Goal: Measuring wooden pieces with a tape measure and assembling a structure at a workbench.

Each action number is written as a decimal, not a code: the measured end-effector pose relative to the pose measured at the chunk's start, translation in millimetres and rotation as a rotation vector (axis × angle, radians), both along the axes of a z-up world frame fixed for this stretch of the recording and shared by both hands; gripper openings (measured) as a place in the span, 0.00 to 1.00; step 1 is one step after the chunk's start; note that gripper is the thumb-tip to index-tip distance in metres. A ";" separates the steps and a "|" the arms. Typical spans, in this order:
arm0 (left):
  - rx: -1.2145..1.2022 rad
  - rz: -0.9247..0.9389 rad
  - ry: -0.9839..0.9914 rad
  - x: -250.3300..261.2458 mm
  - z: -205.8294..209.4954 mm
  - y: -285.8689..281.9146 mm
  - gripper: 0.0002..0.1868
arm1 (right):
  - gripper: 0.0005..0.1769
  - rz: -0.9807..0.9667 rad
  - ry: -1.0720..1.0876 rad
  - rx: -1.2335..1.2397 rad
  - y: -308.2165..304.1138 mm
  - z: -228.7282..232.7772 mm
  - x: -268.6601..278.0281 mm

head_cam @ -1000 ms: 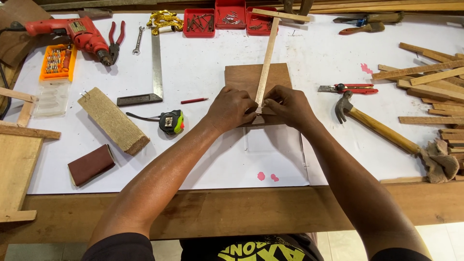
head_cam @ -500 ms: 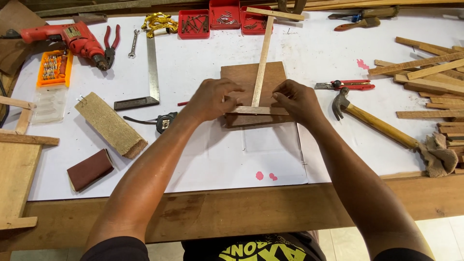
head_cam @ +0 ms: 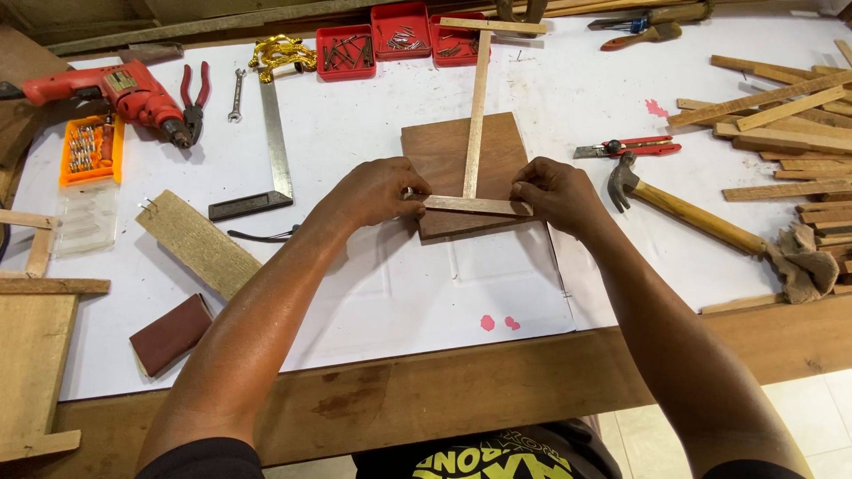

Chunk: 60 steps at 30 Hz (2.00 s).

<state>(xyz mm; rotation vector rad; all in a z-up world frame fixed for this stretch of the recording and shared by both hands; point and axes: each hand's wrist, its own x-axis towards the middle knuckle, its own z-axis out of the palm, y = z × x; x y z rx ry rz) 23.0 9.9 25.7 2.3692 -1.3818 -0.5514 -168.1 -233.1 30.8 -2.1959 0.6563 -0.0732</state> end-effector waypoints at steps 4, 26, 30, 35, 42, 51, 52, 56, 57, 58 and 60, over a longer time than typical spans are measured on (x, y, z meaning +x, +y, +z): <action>0.004 -0.017 -0.005 -0.8 11.3 3.6 0.24 | 0.11 -0.023 0.004 -0.021 1.9 0.8 -0.5; -0.046 -0.080 -0.093 3.5 3.1 -1.4 0.24 | 0.11 0.085 -0.054 -0.058 18.3 6.5 10.9; -0.240 -0.158 -0.176 -2.3 -1.7 -4.3 0.18 | 0.10 0.154 -0.099 -0.176 31.1 8.0 16.1; -0.444 -0.158 -0.351 -31.3 -16.8 -11.5 0.17 | 0.10 0.146 -0.075 -0.092 43.8 10.8 18.2; -0.398 -0.110 -0.330 -50.0 -28.3 -22.9 0.16 | 0.10 0.146 -0.093 0.049 44.5 6.4 19.9; -0.456 -0.082 -0.334 -50.5 -31.3 -24.0 0.12 | 0.10 0.157 -0.039 0.023 51.9 10.3 21.5; -0.456 -0.083 -0.333 -49.9 -32.4 -24.9 0.12 | 0.10 0.157 -0.039 0.023 51.0 8.4 22.4; -0.425 -0.075 -0.303 -48.7 -34.9 -27.5 0.14 | 0.09 0.191 -0.019 -0.170 50.6 4.9 25.5; -0.423 -0.069 -0.301 -48.4 -35.2 -27.9 0.14 | 0.09 0.182 0.000 -0.188 51.3 5.0 26.4; -0.423 -0.068 -0.301 -47.4 -35.2 -28.4 0.14 | 0.09 0.183 -0.001 -0.188 47.0 -5.3 27.9; -0.388 -0.076 -0.288 -45.4 -35.1 -29.6 0.14 | 0.08 0.250 -0.132 -0.353 38.1 -26.0 30.9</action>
